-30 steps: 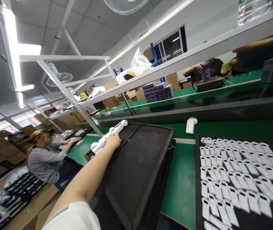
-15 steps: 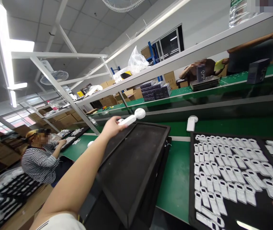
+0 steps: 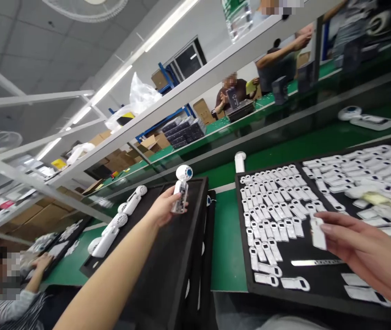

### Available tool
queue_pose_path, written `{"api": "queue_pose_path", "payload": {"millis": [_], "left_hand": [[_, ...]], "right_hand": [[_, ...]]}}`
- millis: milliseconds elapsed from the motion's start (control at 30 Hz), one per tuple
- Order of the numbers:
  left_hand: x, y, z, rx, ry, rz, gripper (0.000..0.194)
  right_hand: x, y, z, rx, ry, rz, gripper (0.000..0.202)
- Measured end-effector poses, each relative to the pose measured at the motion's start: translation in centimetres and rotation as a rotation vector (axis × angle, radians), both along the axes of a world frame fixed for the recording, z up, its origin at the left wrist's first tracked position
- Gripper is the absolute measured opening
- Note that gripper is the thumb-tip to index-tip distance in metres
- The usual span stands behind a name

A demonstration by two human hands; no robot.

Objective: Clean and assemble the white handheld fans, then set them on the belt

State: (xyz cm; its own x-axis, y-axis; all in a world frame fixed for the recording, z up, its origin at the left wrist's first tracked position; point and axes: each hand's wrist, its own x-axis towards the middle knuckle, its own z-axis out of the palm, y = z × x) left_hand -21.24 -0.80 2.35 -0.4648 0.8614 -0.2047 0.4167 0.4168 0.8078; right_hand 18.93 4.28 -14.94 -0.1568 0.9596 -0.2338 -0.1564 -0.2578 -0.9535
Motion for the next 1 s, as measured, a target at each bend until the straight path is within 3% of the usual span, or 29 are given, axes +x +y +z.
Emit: {"api": "queue_pose_path", "payload": {"millis": [67, 200, 333, 433, 633, 767, 833, 900, 1000], "left_hand": [[4.3, 1.1, -0.4, 0.069, -0.133, -0.073, 0.065], [13.4, 2.5, -2.2, 0.193, -0.46, -0.317, 0.078], [18.9, 3.0, -3.7, 0.199, -0.53, -0.483, 0.09], [20.1, 3.0, -4.9, 0.158, -0.453, -0.466, 0.097], [19.8, 2.2, -6.8, 0.143, -0.335, -0.392, 0.098], [19.3, 2.4, -7.4, 0.164, -0.409, -0.418, 0.091], [19.1, 2.9, -7.5, 0.141, -0.547, -0.431, 0.083], [18.9, 3.3, -7.4, 0.097, -0.668, -0.395, 0.076], [18.8, 3.8, -7.2, 0.089, -0.793, -0.32, 0.063]], "right_hand": [[-1.9, -0.5, 2.1, -0.093, 0.175, -0.009, 0.04], [-5.5, -1.1, 5.8, 0.05, 0.229, -0.063, 0.045], [-6.9, -0.6, 7.7, 0.104, 0.355, -0.095, 0.038], [-6.6, -0.2, 7.8, 0.121, 0.34, -0.15, 0.035], [-7.3, -0.8, 6.5, 0.113, 0.195, -0.126, 0.034], [-7.1, -0.5, 5.4, 0.364, -0.026, -0.092, 0.03], [-4.8, 0.4, 4.2, 0.547, -0.308, -0.077, 0.039], [-0.6, 1.7, 2.1, 0.662, -0.732, -0.131, 0.049], [6.6, 3.8, -2.3, 0.566, -1.342, -0.175, 0.039]]}}
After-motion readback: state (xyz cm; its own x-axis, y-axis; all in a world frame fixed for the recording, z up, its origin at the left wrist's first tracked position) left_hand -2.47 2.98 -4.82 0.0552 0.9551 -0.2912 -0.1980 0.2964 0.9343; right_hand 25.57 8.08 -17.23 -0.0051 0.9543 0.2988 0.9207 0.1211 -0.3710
